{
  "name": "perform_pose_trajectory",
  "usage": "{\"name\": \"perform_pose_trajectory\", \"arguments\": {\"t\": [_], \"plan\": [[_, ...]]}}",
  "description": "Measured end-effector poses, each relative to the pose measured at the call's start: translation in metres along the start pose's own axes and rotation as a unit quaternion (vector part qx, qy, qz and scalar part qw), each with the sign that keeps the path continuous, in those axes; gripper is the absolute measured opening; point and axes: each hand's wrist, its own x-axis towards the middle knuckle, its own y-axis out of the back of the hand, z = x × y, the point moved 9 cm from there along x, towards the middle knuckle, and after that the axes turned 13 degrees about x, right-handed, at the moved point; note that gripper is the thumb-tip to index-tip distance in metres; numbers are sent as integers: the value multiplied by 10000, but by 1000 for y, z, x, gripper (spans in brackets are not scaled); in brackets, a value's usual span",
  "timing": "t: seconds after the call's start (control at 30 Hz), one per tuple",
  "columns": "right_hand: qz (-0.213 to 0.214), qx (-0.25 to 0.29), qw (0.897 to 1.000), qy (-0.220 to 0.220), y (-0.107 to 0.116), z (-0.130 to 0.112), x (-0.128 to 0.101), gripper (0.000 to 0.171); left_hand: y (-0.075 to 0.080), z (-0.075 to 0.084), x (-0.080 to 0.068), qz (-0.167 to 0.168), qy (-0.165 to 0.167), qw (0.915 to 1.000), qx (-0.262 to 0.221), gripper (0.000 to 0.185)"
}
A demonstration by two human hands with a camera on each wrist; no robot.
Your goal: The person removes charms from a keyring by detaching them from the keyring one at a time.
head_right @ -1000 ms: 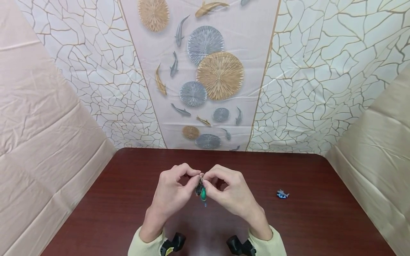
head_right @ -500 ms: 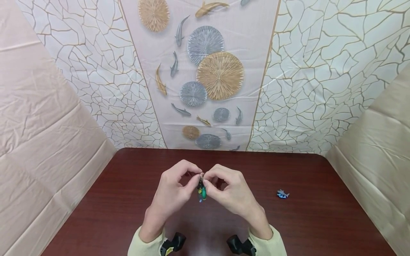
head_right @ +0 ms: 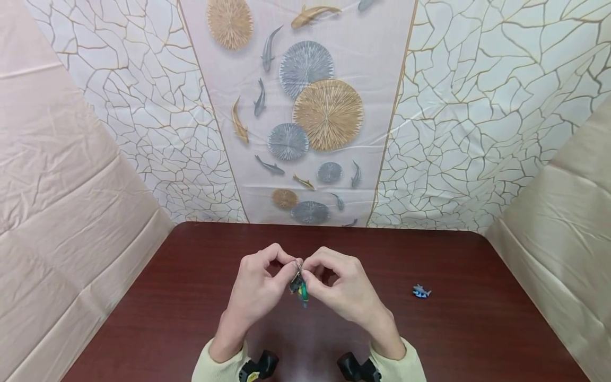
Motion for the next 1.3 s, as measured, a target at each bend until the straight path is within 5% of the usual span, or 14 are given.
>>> {"name": "perform_pose_trajectory", "arguments": {"t": [0.1,0.17,0.33,0.43,0.63,0.9,1.3], "plan": [[6,4,9999,136,0,-2,0,23,-3,-1,0,-276,32,9996,0,10],[4,-24,9999,159,1,-3,0,23,-2,3,1,-261,-254,9992,159,10],[-36,-76,9999,124,1,-2,0,24,4,20,-1,248,-1344,9884,661,12],[-35,-58,9998,168,1,-2,-1,25,6,24,-2,459,-1620,9825,790,5],[-57,84,9998,141,0,-3,0,24,6,18,-2,451,-1235,9891,667,8],[-23,114,9996,272,0,-6,0,25,3,5,0,-99,-412,9991,-84,13],[-23,-138,9999,15,7,-2,-1,24,-1,-1,1,-345,-88,9981,-497,13]]}}
